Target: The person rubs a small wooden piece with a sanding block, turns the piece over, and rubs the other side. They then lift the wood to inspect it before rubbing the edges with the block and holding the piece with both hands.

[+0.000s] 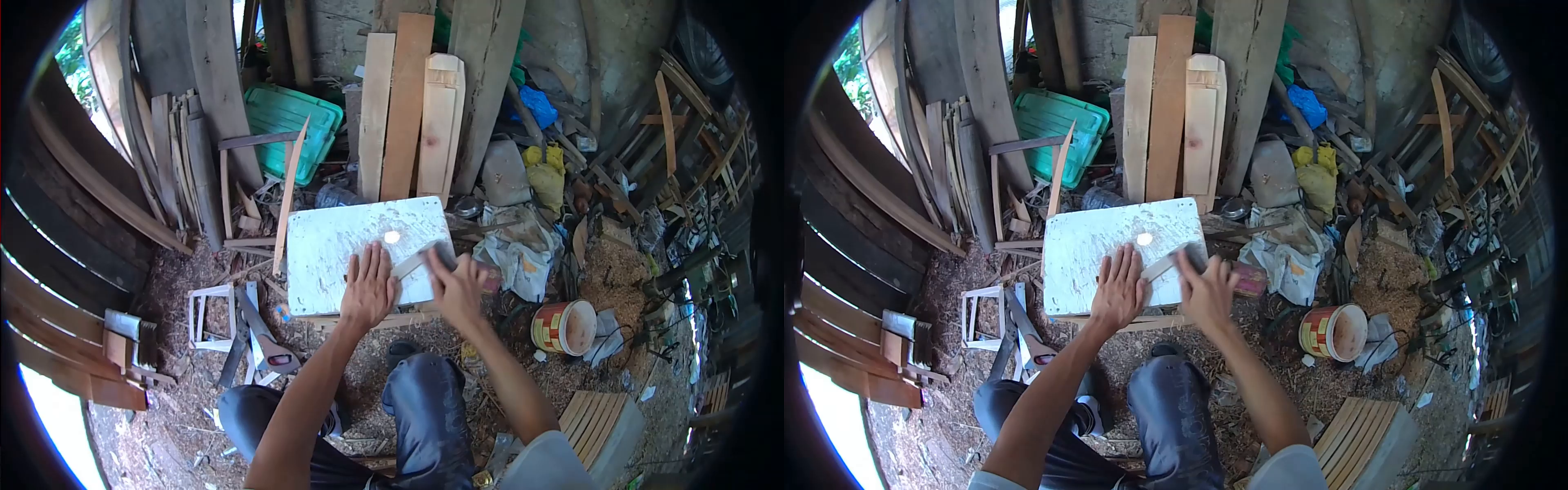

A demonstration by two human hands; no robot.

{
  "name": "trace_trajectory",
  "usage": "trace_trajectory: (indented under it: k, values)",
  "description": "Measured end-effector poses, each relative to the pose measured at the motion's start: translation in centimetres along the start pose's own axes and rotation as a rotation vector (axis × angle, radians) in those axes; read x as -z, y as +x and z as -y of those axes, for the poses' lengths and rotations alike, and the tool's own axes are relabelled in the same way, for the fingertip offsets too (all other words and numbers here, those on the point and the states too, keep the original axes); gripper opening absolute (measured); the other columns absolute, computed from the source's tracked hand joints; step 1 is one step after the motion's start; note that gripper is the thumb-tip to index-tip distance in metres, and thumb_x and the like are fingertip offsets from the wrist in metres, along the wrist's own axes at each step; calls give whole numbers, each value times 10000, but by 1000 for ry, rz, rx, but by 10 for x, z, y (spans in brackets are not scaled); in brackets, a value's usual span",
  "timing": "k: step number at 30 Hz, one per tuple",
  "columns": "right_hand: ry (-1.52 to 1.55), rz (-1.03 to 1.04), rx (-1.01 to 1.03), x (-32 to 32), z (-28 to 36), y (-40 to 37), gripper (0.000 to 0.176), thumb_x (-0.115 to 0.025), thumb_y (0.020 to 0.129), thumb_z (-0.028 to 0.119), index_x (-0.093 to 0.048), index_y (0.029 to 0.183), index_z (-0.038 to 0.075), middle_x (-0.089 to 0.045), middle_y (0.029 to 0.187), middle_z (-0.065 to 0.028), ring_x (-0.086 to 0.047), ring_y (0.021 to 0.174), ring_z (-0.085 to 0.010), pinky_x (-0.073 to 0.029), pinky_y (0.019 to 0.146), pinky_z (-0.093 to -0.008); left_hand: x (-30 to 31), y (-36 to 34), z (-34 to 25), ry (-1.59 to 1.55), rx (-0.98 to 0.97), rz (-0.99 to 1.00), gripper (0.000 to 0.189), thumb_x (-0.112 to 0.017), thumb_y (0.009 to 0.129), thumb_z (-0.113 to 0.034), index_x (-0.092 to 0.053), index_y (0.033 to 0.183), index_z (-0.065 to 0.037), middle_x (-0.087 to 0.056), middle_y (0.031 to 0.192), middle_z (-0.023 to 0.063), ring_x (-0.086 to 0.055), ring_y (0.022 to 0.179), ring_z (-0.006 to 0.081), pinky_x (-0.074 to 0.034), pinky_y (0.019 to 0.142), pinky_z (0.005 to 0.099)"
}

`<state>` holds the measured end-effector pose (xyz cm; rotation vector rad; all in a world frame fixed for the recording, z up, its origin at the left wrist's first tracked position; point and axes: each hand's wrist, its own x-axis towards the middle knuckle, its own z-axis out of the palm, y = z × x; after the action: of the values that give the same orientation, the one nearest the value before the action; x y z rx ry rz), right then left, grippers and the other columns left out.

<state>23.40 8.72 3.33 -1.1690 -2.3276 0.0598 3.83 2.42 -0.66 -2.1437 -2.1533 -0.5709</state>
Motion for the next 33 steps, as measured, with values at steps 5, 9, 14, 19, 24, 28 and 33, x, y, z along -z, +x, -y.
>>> trace_trajectory:
  k: [5, 9, 14, 19, 24, 28, 33]
  values:
    - [-143, -32, -111, -14, 17, 31, 429, -648, 877, 236, -643, 1305, 221, -505, 997, -187, -477, 982, -367, -332, 807, -498, 3, -2, -1, 1, -2, 24, 606, -312, 1022, -317, -319, 1488, 71, -276, 1584, 239, -227, 1491, 358, -135, 1220, 519]
    - [15, 30, 73, -7, 16, 5, 446, -629, 882, 243, -622, 1327, 216, -507, 1003, -198, -479, 996, -376, -320, 846, -488, -1, -1, 1, 16, -9, 12, 608, -308, 1022, -323, -321, 1489, 66, -269, 1591, 224, -224, 1493, 348, -134, 1220, 516]
    - [-99, -80, -137, -16, 10, 29, 469, -644, 871, 237, -607, 1337, 197, -497, 999, -205, -474, 983, -378, -325, 812, -490, 6, -1, -2, 6, -7, 24, 611, -314, 1021, -324, -321, 1487, 71, -272, 1588, 227, -227, 1492, 347, -131, 1221, 511]
    - [-22, 53, 33, -7, 5, -4, 507, -642, 881, 261, -586, 1382, 201, -493, 998, -207, -464, 989, -375, -311, 833, -496, 0, 1, 1, 15, 12, 22, 612, -317, 1021, -331, -333, 1483, 70, -278, 1584, 232, -225, 1493, 347, -140, 1219, 514]
    - [-104, -39, -56, -17, 6, 28, 433, -652, 875, 259, -641, 1301, 187, -513, 1011, -206, -475, 968, -363, -335, 820, -488, 1, -2, 0, -3, 10, 41, 619, -302, 1030, -343, -309, 1497, 62, -264, 1595, 222, -197, 1504, 343, -127, 1222, 515]
    - [-18, -6, 107, -7, 18, 8, 447, -656, 869, 239, -628, 1314, 205, -520, 1006, -200, -480, 961, -356, -337, 806, -492, -2, -1, 0, 12, 14, 27, 623, -291, 1030, -349, -308, 1497, 63, -259, 1598, 219, -199, 1503, 345, -125, 1222, 513]
    - [-171, -64, -109, -16, 7, 38, 446, -628, 889, 239, -612, 1331, 183, -511, 1001, -199, -478, 970, -369, -340, 812, -476, 1, -1, 0, 13, 12, 35, 625, -283, 1029, -345, -304, 1498, 68, -268, 1595, 215, -208, 1500, 345, -128, 1223, 507]
